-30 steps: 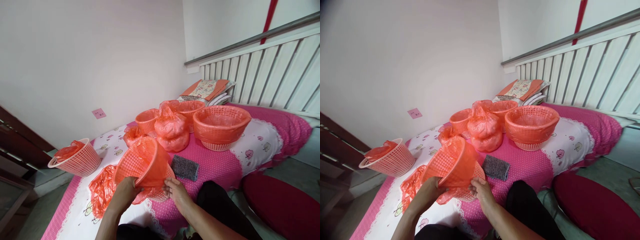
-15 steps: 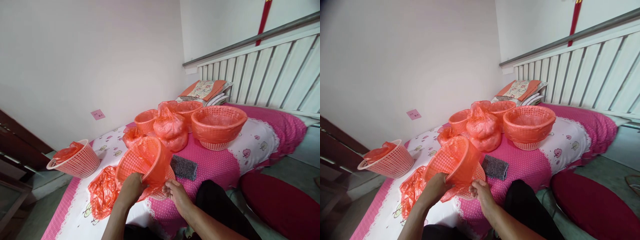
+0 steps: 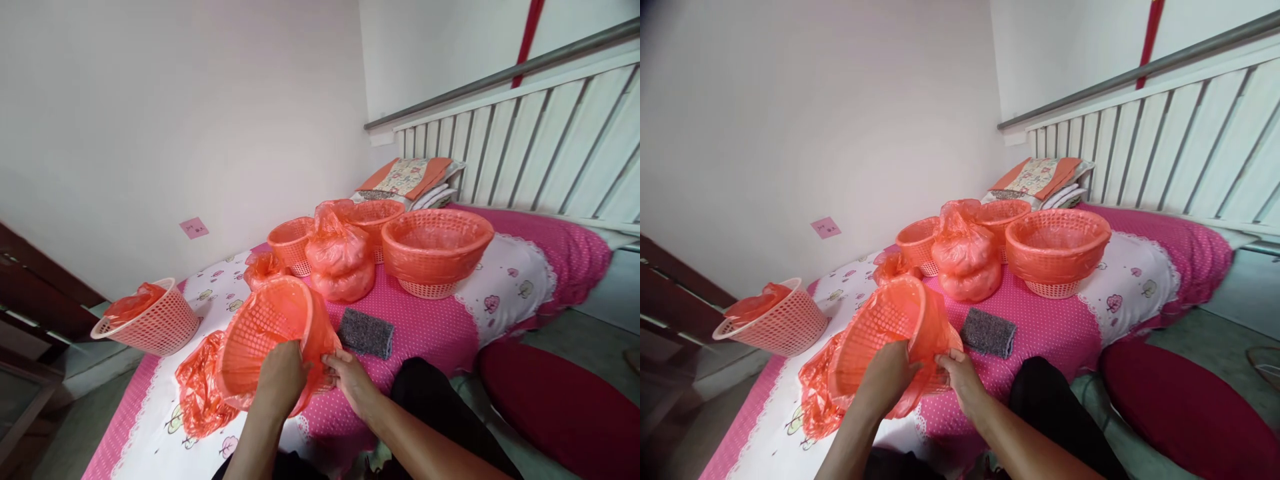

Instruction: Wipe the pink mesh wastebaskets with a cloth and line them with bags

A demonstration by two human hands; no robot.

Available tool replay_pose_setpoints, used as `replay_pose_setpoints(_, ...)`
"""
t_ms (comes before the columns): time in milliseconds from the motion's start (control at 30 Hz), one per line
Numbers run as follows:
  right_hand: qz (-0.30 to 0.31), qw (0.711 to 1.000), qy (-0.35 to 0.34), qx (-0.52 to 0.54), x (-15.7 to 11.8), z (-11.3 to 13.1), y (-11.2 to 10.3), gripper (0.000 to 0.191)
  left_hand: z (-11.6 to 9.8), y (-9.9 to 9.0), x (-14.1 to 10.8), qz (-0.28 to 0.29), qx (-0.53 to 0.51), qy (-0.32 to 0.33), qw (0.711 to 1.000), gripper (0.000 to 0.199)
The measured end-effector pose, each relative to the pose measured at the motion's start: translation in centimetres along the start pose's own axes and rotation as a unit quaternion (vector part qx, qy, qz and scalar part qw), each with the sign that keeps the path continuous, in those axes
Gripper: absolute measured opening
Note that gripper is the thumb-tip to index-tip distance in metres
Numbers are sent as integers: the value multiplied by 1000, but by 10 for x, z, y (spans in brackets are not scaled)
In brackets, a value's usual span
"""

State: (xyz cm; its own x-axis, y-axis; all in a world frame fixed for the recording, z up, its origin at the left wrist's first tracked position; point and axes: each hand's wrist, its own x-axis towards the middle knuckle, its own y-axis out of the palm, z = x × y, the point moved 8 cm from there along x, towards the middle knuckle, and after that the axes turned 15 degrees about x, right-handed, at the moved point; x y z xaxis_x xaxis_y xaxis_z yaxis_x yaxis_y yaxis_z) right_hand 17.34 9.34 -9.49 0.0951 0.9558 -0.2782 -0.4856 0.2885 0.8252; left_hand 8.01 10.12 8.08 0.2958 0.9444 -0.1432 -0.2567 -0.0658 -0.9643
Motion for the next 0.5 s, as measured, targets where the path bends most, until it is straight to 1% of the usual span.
replay_pose_setpoints(33, 1, 1000, -2, 5, 3, 3, 0, 34, -1, -3, 0, -10, -16, 0, 1000, 42)
replay_pose_setpoints(100, -6, 1000, -4, 13, 8, 7, -2, 36, 4, -8, -3, -34, -64, 0, 997, 63)
replay_pose_setpoints(167, -10, 1000, -3, 16, 15, 9, -3, 37, 17, -11, -8, -54, -115, 3, 992, 80)
replay_pose_setpoints(200, -11, 1000, -2, 17, 18, 10, -4, 38, 24, -9, -11, -52, -127, 4, 991, 83)
replay_pose_setpoints(233, -11, 1000, 1, 20, 20, 11, -5, 37, 31, -6, -13, -43, -126, 5, 991, 80)
replay_pose_setpoints(267, -11, 1000, 4, 22, 22, 11, -5, 37, 38, -2, -14, -26, -114, 3, 993, 73)
replay_pose_setpoints(333, -16, 999, 11, 29, 25, 11, -5, 36, 47, 7, -14, 8, -79, 3, 997, 48)
replay_pose_setpoints(367, -19, 999, 16, 36, 25, 9, -4, 36, 49, 10, -13, 18, -61, 3, 998, 39)
replay_pose_setpoints(433, -18, 998, 23, 48, 23, 5, -1, 39, 49, 15, -8, 23, -36, 3, 999, 33)
replay_pose_setpoints(500, -2, 999, 20, 45, 19, 2, 5, 41, 45, 19, -3, 24, -20, 3, 1000, 31)
